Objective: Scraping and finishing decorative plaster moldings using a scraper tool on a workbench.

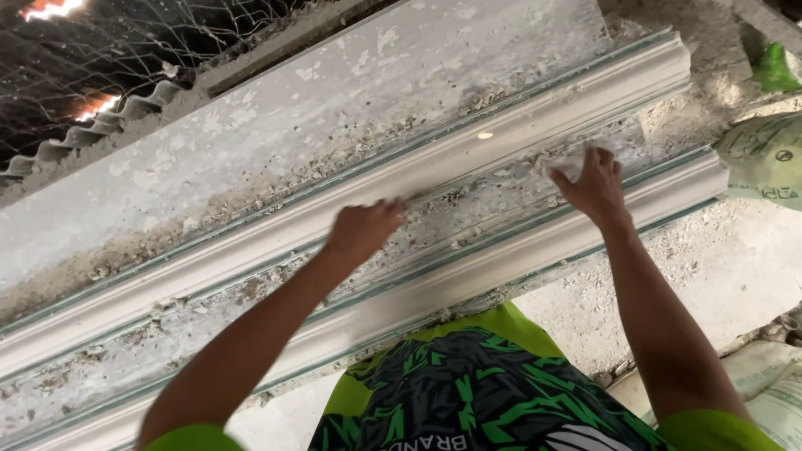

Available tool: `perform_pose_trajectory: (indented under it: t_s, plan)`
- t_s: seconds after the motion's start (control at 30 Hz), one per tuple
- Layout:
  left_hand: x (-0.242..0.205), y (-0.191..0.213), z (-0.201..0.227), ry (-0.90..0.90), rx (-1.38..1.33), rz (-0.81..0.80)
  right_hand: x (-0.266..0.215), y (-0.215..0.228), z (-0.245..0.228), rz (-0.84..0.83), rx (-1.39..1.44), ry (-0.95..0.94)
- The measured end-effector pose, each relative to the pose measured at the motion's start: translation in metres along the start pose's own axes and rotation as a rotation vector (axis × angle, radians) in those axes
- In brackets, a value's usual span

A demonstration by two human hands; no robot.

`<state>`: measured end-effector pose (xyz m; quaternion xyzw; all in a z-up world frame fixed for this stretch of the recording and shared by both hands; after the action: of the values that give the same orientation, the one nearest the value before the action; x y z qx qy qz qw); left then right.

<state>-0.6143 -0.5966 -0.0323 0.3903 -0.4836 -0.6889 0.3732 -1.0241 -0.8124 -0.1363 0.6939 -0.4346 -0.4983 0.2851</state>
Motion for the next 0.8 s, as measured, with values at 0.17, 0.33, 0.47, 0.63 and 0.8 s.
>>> perform_pose_trajectory:
  t_s: [0.17,0.33,0.47,0.63,0.8]
  plan:
    - [-0.078,0.031,-0.038,0.285,-0.152,-0.220,0.027,0.001,0.046,0.115,-0.041,0.020]
    - [-0.042,0.015,-0.033,0.215,-0.190,0.018,0.037,-0.008,0.044,0.156,-0.130,-0.032]
    - [0.078,0.014,0.010,0.240,-0.276,0.008,0.041,-0.010,0.042,0.212,-0.133,-0.032]
    - [0.186,0.000,0.050,0.180,-0.330,0.124,0.032,0.002,0.027,0.194,-0.131,-0.093]
    - [0.144,0.027,0.032,0.201,-0.318,-0.087,0.032,0.007,0.020,0.122,-0.130,-0.117]
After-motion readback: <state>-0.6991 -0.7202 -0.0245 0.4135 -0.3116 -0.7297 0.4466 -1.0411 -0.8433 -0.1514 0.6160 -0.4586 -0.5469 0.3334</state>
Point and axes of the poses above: each hand's wrist, its own x-axis towards the middle knuckle, its own y-axis out of the back of the hand, z = x × y, the point moved 1 cm from there along x, towards the middle knuckle, and after that the axes turned 8 degrees about -y, right-handed, at the moved point
